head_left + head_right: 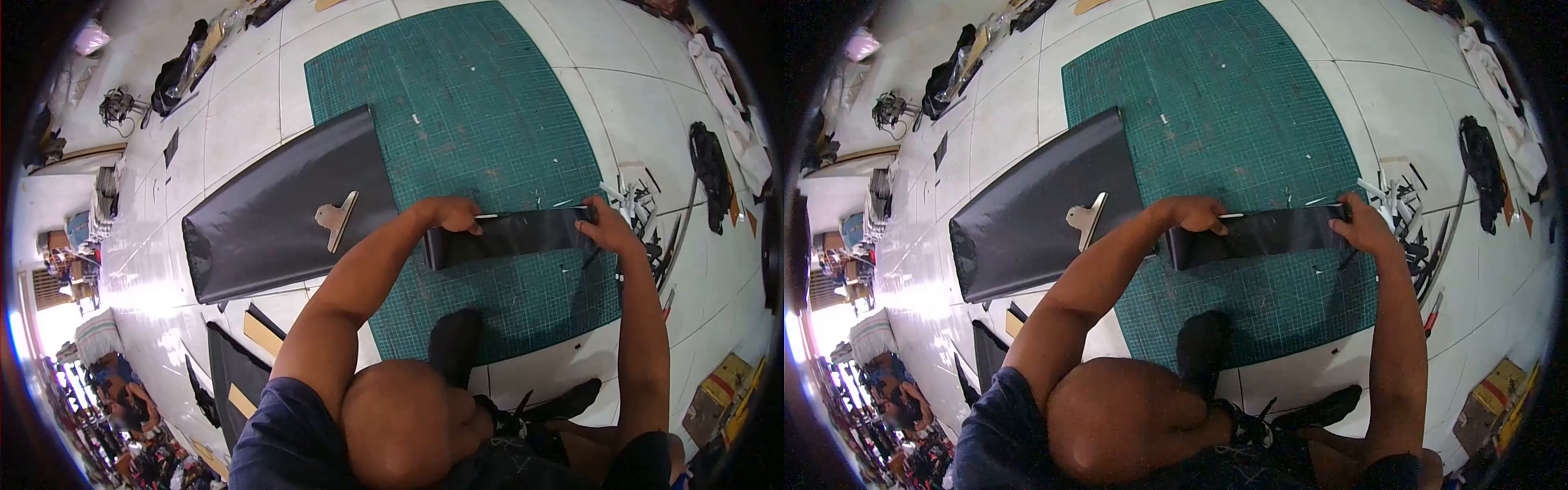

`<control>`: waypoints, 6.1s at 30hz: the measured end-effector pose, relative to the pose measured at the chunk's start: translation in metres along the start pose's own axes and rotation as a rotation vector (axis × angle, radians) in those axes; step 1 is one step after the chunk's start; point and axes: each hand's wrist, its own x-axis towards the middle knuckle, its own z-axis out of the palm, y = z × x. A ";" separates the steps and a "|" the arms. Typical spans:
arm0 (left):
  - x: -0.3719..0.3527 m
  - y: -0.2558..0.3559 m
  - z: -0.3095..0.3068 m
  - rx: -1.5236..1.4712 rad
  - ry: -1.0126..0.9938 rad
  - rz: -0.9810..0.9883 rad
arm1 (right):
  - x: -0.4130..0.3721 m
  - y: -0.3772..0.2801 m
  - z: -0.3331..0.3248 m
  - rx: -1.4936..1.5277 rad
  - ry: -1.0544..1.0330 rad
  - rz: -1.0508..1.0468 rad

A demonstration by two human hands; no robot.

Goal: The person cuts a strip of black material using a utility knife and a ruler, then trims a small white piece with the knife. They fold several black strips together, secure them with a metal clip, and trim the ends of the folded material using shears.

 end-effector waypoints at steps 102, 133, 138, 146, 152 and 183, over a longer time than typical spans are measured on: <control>0.017 0.070 0.004 0.393 0.559 0.366 | -0.154 0.197 0.090 0.531 1.369 0.543; 0.078 0.115 0.036 0.425 0.508 0.401 | -0.031 -0.024 0.100 0.534 0.326 0.386; 0.070 0.104 0.037 0.390 0.562 0.559 | -0.031 -0.024 0.112 0.888 0.338 0.258; 0.062 0.119 0.013 -0.191 -0.013 0.396 | -0.060 -0.014 0.098 1.189 0.386 0.037; 0.047 0.131 0.006 -0.509 -0.124 0.517 | -0.089 0.000 0.053 1.186 0.423 -0.106; -0.071 0.159 -0.099 -1.000 0.323 1.164 | -0.168 0.008 -0.005 1.109 0.453 -0.244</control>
